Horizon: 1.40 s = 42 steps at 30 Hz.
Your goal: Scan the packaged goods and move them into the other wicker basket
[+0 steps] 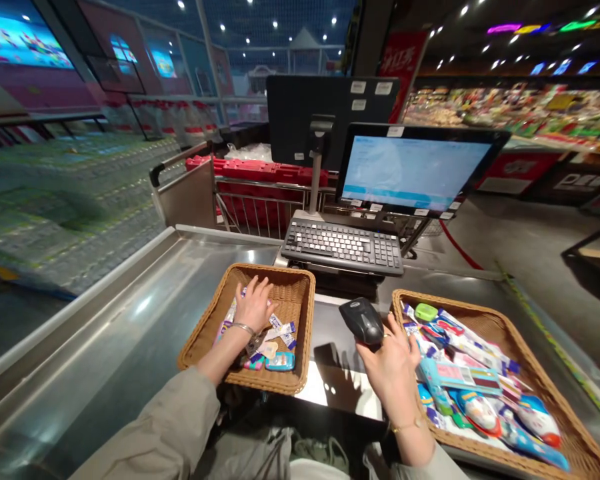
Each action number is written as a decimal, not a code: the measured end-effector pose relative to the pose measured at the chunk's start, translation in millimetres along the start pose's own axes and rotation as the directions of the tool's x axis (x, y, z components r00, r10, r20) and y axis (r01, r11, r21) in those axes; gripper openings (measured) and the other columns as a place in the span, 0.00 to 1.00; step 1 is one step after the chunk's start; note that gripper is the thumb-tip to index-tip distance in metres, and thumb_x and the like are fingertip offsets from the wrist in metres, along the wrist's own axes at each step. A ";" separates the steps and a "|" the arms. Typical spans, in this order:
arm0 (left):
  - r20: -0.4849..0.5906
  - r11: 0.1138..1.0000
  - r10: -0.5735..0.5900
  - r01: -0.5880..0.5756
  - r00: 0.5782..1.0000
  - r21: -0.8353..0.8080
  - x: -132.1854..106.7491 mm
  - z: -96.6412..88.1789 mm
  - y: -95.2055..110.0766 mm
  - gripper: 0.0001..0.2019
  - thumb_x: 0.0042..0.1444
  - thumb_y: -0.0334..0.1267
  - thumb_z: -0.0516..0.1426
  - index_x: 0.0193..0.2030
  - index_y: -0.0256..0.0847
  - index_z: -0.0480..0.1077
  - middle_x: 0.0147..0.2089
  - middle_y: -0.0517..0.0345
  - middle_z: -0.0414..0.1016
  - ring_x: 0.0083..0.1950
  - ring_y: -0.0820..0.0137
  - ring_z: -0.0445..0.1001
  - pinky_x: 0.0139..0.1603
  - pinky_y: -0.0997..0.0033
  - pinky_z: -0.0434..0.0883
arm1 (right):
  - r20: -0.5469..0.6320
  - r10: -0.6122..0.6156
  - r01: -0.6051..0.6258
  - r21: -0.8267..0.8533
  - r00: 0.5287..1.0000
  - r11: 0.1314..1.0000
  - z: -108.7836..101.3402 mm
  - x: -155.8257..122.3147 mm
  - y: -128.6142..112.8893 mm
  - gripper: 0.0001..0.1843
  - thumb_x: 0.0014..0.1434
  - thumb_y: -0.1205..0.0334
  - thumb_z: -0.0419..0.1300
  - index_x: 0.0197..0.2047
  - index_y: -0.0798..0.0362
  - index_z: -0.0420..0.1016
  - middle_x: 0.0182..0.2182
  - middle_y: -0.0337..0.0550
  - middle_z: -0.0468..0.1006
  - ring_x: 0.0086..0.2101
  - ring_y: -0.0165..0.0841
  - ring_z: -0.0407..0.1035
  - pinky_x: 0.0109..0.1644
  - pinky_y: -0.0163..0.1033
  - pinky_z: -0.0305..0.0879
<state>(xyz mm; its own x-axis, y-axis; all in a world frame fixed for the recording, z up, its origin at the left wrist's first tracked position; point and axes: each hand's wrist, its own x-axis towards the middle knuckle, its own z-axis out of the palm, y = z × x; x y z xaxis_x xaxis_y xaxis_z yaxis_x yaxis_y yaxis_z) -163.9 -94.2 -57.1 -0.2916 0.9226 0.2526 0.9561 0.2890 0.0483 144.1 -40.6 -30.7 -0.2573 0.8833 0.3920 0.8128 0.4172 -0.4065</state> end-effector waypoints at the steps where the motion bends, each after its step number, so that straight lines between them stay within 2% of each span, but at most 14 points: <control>1: 0.023 1.000 -0.006 0.006 1.000 0.005 -0.1 3.4 -5.6 0.22 0.60 0.46 0.52 0.59 0.45 0.65 0.66 0.51 0.63 0.70 0.52 0.52 0.66 0.35 0.43 | 0.004 -0.003 0.003 0.001 1.000 1.000 0.6 -0.4 -2.5 0.19 0.52 0.57 0.54 0.45 0.56 0.74 0.49 0.54 0.76 0.60 0.44 0.58 0.64 0.56 0.41; 10: 0.227 0.996 -0.061 0.045 0.972 0.077 9.7 33.5 -32.5 0.23 0.60 0.47 0.51 0.61 0.44 0.63 0.66 0.49 0.63 0.67 0.51 0.54 0.64 0.43 0.46 | 0.039 0.044 -0.045 0.025 0.998 0.999 8.7 -1.1 -13.9 0.18 0.51 0.55 0.53 0.41 0.53 0.75 0.46 0.52 0.79 0.60 0.44 0.58 0.64 0.57 0.40; 15: 0.285 0.991 -0.082 0.050 0.955 0.120 20.1 49.5 -43.1 0.22 0.58 0.48 0.52 0.56 0.40 0.67 0.61 0.43 0.67 0.61 0.50 0.59 0.61 0.47 0.49 | 0.036 0.034 -0.035 0.015 0.999 0.999 15.9 -2.0 -12.2 0.19 0.52 0.53 0.52 0.42 0.54 0.75 0.46 0.52 0.79 0.60 0.44 0.59 0.63 0.57 0.41; 23: 0.396 0.979 -0.120 0.043 0.910 0.199 29.9 71.4 -40.7 0.24 0.57 0.54 0.50 0.48 0.36 0.71 0.48 0.38 0.75 0.54 0.51 0.61 0.53 0.52 0.53 | 0.034 0.047 -0.046 -0.035 0.998 0.998 19.6 -4.3 -4.3 0.20 0.53 0.52 0.52 0.42 0.54 0.75 0.46 0.53 0.78 0.60 0.44 0.59 0.63 0.57 0.41; 32: 0.436 0.967 -0.168 0.062 0.884 0.246 37.1 80.3 -40.0 0.26 0.54 0.54 0.54 0.49 0.33 0.68 0.44 0.37 0.77 0.52 0.50 0.65 0.51 0.54 0.54 | -0.004 0.055 -0.056 -0.062 0.998 0.997 18.9 -5.3 3.8 0.20 0.53 0.52 0.52 0.42 0.56 0.75 0.48 0.56 0.77 0.58 0.45 0.61 0.64 0.56 0.42; 37: 0.437 0.980 -0.087 -0.002 0.895 0.198 37.5 77.1 -32.2 0.24 0.51 0.50 0.57 0.48 0.33 0.68 0.44 0.37 0.76 0.52 0.50 0.65 0.53 0.52 0.54 | -0.013 0.051 -0.052 -0.063 0.999 0.997 19.4 -4.3 3.6 0.20 0.52 0.54 0.52 0.43 0.56 0.75 0.49 0.57 0.76 0.58 0.45 0.61 0.64 0.56 0.42; 42: 0.438 0.982 0.127 -0.174 0.890 0.069 31.9 68.8 -8.5 0.21 0.50 0.47 0.59 0.49 0.39 0.69 0.50 0.40 0.73 0.57 0.51 0.62 0.62 0.49 0.48 | 0.007 0.055 -0.055 -0.048 0.998 0.997 19.9 -2.3 0.2 0.19 0.51 0.55 0.52 0.42 0.56 0.74 0.48 0.56 0.77 0.59 0.44 0.60 0.64 0.56 0.41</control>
<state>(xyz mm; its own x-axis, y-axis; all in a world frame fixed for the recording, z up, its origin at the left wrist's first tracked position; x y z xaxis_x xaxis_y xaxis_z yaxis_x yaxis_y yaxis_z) -183.3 -49.7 -115.9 -0.1506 0.9697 -0.1924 0.9880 0.1408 -0.0636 134.5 -38.4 -48.1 -0.2158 0.9063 0.3634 0.8496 0.3577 -0.3876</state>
